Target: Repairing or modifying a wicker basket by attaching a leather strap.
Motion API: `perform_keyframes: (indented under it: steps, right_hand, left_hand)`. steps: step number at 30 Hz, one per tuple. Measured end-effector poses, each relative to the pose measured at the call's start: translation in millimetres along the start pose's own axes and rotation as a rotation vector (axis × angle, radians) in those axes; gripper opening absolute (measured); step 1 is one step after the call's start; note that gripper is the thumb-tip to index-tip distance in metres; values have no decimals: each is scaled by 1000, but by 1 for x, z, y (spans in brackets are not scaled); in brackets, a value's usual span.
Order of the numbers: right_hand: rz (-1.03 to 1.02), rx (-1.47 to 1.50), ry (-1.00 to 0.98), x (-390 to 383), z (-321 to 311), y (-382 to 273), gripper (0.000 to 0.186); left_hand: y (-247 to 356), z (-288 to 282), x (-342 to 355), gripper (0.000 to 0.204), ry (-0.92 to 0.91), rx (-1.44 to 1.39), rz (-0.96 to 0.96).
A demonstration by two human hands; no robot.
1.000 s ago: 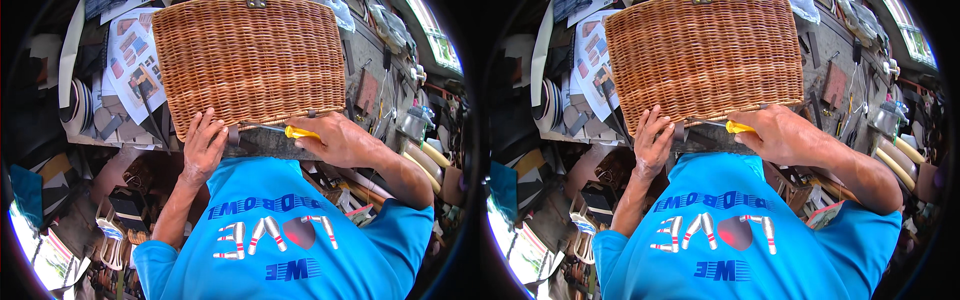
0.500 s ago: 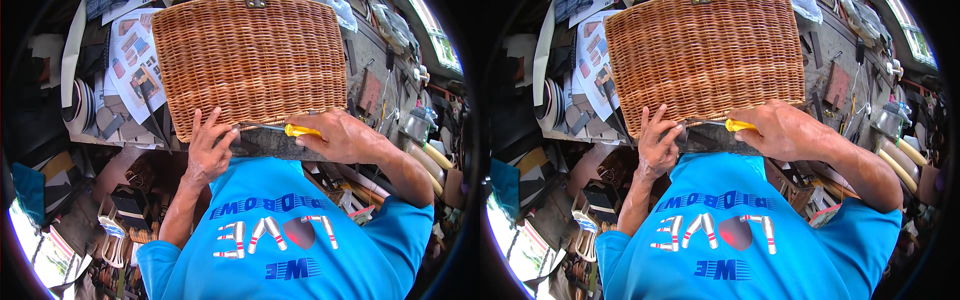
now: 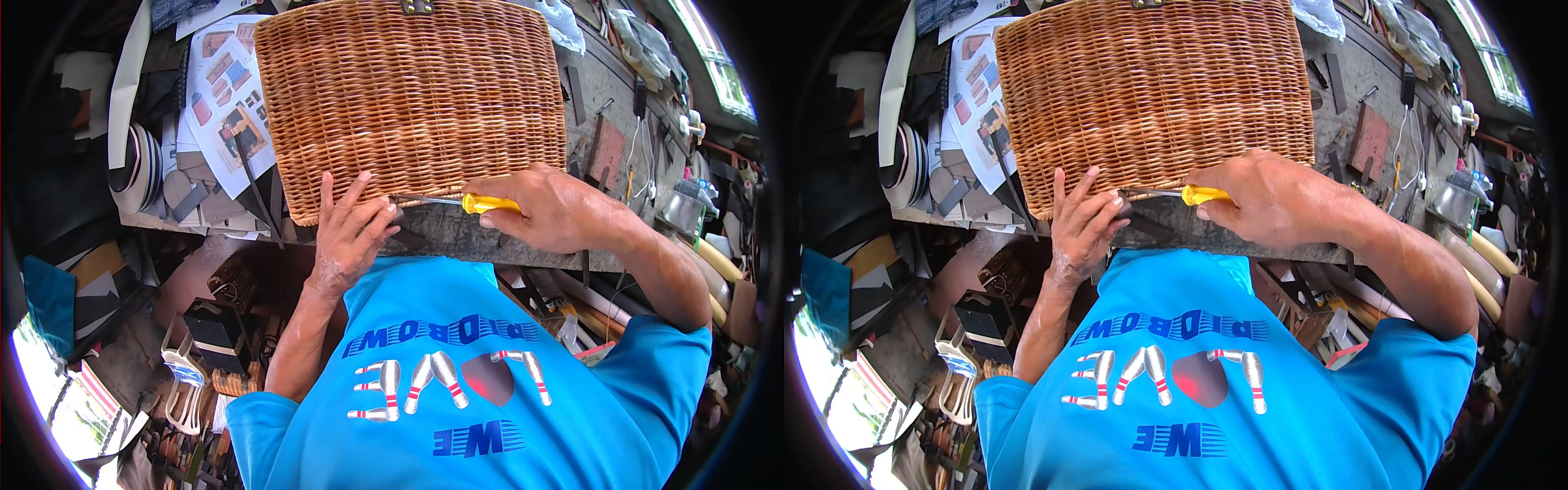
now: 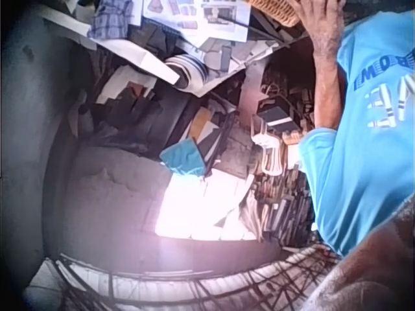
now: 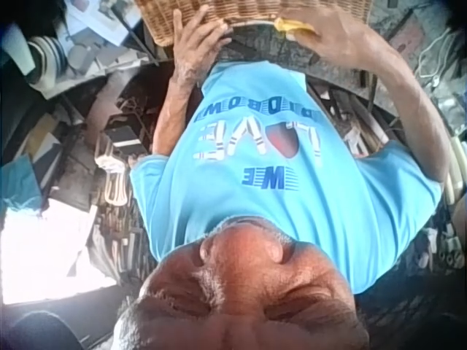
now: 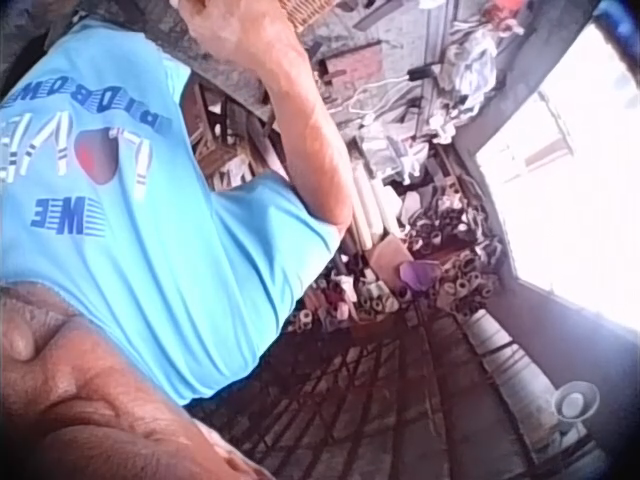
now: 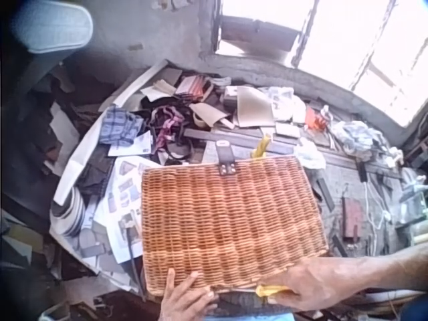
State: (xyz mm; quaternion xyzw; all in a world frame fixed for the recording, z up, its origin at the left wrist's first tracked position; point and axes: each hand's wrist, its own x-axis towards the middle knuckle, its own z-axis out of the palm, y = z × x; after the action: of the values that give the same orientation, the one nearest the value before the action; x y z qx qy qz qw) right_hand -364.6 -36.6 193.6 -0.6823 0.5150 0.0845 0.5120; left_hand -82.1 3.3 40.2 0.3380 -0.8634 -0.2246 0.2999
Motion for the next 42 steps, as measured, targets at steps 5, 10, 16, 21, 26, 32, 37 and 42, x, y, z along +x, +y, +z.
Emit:
perform_keyframes:
  steps: [5,10,16,21,26,32,37,42]
  right_hand:
    - [-41,-39,14,1,3,8,36]
    - [-10,-68,-21,1,-4,-2,36]
    - [-38,-104,-3,1,-3,0,35]
    - [-95,-103,23,2,-1,6,35]
    - [-47,-126,-46,4,-6,2,43]
    - [-22,-151,-84,7,-11,0,44]
    - [-30,-159,-71,8,-8,2,44]
    - [-64,-195,-72,10,-11,0,43]
  left_hand:
    - [-3,-7,-2,50,-64,9,12]
    - [-3,-1,-9,47,-73,80,42]
    - [1,5,-14,41,-48,202,20]
    - [17,9,-17,47,91,190,-106]
    - [28,14,-4,39,102,259,-105]
    - [26,25,-17,27,227,174,-130]
    - [26,29,-15,28,234,237,-121]
    - [34,27,-12,35,209,216,-162]
